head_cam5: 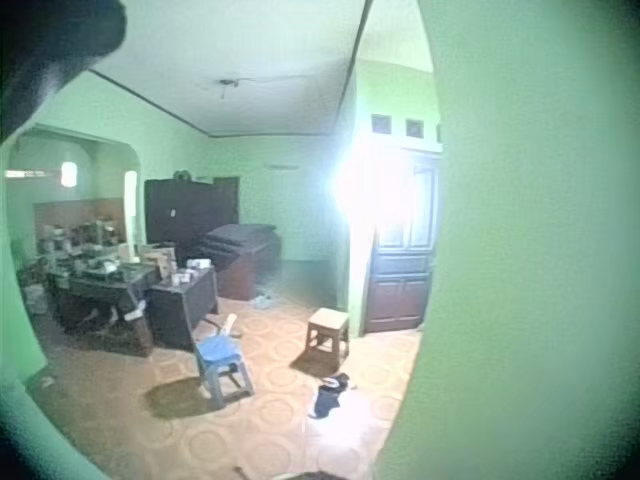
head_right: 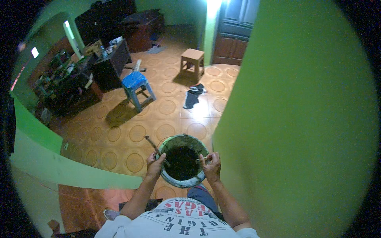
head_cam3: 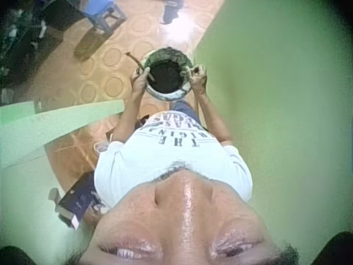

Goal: The person paints the door frame with a brush using dark paint from a bucket. They sit on the floor, dip the brush repeatedly, and apply paint to the lower sections of the frame. Later, they move outside to add more paint from a black bag into the bucket and stir it before returning inside.

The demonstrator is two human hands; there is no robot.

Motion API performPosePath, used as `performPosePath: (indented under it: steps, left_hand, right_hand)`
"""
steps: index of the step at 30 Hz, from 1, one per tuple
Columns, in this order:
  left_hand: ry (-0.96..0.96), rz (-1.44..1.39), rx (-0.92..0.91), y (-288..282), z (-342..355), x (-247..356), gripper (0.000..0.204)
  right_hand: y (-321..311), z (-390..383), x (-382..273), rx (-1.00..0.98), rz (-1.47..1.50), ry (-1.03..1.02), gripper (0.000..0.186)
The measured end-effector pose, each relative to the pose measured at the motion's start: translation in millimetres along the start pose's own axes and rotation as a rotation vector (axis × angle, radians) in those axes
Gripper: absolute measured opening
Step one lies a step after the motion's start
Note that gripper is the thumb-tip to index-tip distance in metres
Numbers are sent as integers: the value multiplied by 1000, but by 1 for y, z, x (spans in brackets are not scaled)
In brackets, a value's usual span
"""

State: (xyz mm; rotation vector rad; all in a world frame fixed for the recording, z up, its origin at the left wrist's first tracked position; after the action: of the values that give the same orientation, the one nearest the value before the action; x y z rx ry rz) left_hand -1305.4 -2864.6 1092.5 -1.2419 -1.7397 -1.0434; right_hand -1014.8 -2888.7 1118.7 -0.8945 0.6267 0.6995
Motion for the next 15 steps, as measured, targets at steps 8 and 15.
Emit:
performPosePath:
  steps: [8,15]
  left_hand:
    - [2,54,45,75,229,126,25]
    - [26,20,95,118,476,183,18]
  right_hand:
    - [120,271,35,-187,208,-3,29]
    - [255,474,133,-253,183,47,28]
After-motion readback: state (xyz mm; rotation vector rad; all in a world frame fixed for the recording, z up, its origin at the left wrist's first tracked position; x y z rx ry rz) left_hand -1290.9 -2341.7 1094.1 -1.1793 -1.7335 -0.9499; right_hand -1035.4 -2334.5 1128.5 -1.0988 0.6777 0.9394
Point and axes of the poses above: each hand's wrist, its own z-axis towards the middle knuckle, its own y-axis out of the palm, x = y × z, the point moved 7 cm from there along z, towards the middle knuckle, and after that the axes turned 13 degrees about -y, right-handed, at the moved point
